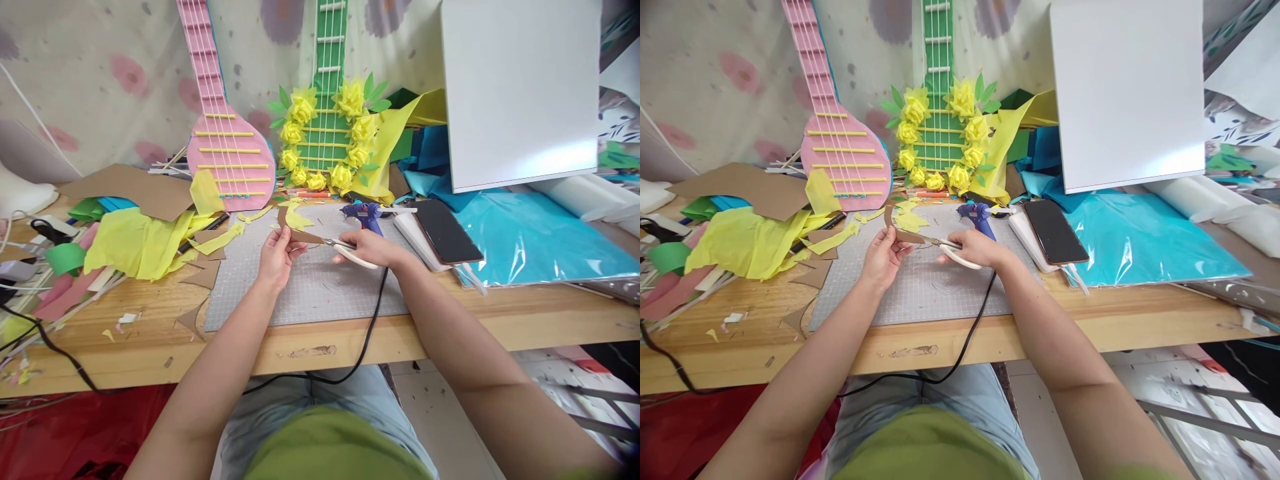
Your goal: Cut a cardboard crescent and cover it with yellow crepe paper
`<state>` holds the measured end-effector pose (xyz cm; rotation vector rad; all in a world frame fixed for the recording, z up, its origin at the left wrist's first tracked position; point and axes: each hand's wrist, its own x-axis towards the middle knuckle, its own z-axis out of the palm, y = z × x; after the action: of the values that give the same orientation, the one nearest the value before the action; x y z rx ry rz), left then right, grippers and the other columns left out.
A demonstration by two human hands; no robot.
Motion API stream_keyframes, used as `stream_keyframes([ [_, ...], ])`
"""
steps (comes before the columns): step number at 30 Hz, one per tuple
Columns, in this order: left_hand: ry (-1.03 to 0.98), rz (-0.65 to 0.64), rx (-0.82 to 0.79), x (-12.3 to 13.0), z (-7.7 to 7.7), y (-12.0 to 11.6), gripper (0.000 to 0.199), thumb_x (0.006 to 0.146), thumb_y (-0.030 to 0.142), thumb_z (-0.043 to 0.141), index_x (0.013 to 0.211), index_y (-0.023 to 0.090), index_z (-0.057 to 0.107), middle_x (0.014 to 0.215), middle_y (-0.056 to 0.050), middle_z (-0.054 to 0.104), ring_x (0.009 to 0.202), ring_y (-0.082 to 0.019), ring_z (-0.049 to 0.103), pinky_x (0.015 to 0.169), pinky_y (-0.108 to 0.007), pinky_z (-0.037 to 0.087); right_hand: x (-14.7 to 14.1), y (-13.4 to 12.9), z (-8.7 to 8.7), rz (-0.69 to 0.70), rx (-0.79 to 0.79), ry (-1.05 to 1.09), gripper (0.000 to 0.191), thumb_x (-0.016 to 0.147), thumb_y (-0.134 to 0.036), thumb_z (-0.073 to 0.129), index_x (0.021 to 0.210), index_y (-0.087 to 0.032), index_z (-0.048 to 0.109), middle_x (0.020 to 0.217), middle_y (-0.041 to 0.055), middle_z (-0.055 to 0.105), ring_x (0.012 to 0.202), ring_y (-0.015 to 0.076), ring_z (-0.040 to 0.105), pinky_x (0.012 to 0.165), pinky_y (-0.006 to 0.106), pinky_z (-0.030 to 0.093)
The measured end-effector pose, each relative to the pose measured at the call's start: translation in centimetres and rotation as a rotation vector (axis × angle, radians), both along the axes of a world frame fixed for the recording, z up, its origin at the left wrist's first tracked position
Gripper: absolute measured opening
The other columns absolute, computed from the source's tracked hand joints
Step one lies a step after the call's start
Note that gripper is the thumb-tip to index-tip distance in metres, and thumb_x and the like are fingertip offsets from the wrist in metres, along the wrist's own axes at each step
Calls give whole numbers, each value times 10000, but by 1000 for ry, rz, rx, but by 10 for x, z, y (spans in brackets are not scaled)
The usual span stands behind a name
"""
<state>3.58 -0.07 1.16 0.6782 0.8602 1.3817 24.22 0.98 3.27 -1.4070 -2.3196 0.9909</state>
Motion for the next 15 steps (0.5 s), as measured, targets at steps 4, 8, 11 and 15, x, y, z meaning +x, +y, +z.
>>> stream_keyframes([
  [4,-11,-19,-17,-1,1,0,217,744,325,639,699,181,483,602,52,608,489,-60,581,586,-203,512,2,1,0,13,-17,10,431,646,-592,572,643,-180,447,590,-43,378,563,94,342,523,237,212],
  [8,-25,-30,-49,-2,-1,2,192,756,301,628,702,179,491,591,50,608,475,-64,577,557,-203,505,2,1,0,20,-34,3,445,639,-607,569,642,-179,447,590,-42,382,568,96,351,521,234,217],
  [11,8,-21,-31,-1,-4,3,203,746,310,636,705,174,491,585,50,608,471,-66,579,553,-204,508,0,0,1,6,-35,-20,449,637,-614,566,642,-177,464,590,-37,403,571,99,366,517,232,223],
  [15,50,-11,2,0,-5,3,225,733,322,645,704,166,485,595,44,617,486,-67,592,555,-193,508,-2,-2,3,-22,-2,-50,462,633,-630,555,631,-175,475,572,-35,410,554,95,359,514,238,215],
])
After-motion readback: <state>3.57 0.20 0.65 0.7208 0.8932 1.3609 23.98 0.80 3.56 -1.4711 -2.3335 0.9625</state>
